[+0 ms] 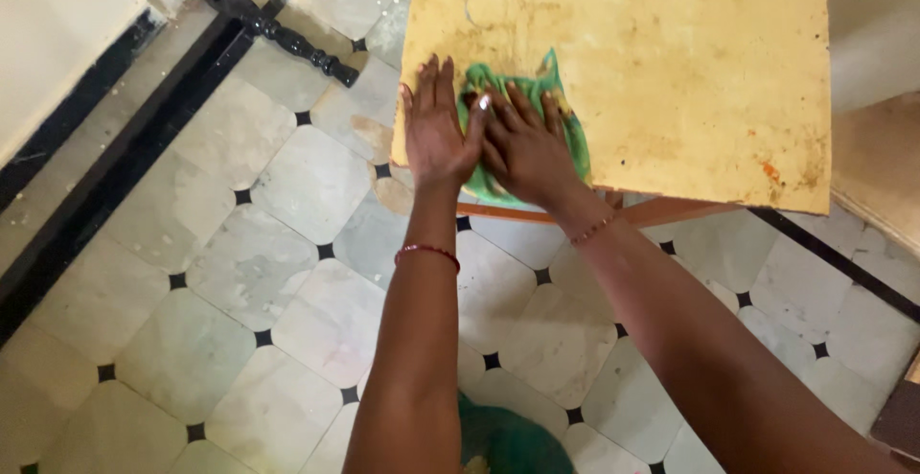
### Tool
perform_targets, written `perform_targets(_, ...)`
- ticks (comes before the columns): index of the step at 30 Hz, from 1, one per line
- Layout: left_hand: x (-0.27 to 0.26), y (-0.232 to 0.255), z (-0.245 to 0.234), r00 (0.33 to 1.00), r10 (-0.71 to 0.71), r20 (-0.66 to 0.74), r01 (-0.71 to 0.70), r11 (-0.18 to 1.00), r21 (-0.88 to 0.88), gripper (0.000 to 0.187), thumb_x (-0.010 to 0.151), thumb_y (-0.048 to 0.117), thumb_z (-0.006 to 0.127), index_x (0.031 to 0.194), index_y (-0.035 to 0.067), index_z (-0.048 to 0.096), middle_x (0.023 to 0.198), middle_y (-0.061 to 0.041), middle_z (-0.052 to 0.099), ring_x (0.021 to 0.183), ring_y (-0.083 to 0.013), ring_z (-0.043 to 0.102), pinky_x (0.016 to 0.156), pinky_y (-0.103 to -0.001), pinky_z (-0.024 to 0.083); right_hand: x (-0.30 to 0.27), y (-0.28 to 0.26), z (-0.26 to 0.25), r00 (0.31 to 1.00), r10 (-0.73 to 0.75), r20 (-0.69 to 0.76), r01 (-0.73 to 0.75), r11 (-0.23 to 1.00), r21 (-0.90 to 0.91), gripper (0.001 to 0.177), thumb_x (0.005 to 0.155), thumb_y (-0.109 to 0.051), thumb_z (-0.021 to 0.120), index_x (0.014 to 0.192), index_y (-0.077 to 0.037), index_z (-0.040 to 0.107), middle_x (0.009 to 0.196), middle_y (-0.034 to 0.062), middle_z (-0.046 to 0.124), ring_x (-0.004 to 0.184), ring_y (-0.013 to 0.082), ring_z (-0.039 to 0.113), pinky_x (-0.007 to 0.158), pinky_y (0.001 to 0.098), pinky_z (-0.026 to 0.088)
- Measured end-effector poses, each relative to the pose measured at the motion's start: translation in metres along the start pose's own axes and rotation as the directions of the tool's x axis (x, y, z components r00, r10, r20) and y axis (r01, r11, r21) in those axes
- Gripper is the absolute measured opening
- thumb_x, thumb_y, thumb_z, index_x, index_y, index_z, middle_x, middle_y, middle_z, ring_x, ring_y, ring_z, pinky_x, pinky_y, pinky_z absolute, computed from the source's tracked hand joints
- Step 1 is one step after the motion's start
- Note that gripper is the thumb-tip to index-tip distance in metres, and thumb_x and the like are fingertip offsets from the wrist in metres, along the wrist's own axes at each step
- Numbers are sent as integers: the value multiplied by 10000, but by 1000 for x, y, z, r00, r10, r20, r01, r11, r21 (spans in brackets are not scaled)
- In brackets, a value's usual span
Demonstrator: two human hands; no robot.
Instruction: The person wipes a yellow table surface using a green cloth. They repeatedly dip the cloth into a white bucket of liquid and continue wiping the table in circular and back-and-forth motions.
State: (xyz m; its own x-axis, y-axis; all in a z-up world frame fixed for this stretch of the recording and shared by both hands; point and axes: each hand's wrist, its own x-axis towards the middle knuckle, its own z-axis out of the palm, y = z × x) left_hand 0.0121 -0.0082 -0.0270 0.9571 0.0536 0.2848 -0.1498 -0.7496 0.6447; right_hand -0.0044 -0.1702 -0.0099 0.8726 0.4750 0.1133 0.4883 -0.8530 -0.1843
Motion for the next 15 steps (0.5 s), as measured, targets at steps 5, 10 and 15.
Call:
perform_targets(5,3,1,7,1000,-6,28,1,989,145,720,1041,513,450,1574,37,363,1646,-176,361,1559,-342,253,1292,-498,107,28,6,-3,999,51,-5,-51,998,31,593,1080,-420,370,1641,-239,299,1695,64,289,1566,337,192,1198,665,25)
perform_targets(10,-2,-2,8,997,0,71,-15,977,211,800,1048,599,411,1593,19,324,1634,-181,343,1566,-324,241,1291,-499,92,52,17,4,997,77,-13,-77,997,-30,605,1079,-479,366,1639,-273,266,1693,57,279,1556,333,201,1193,675,13)
perform_targets(15,1,-1,0,998,26,57,-31,996,87,832,1028,645,413,1602,51,315,1696,-154,307,1581,-317,223,1302,-479,103,96,29,-5,990,135,-42,-137,990,-35,591,1082,-488,382,1609,-225,341,1659,90,334,1530,356,258,1178,701,40)
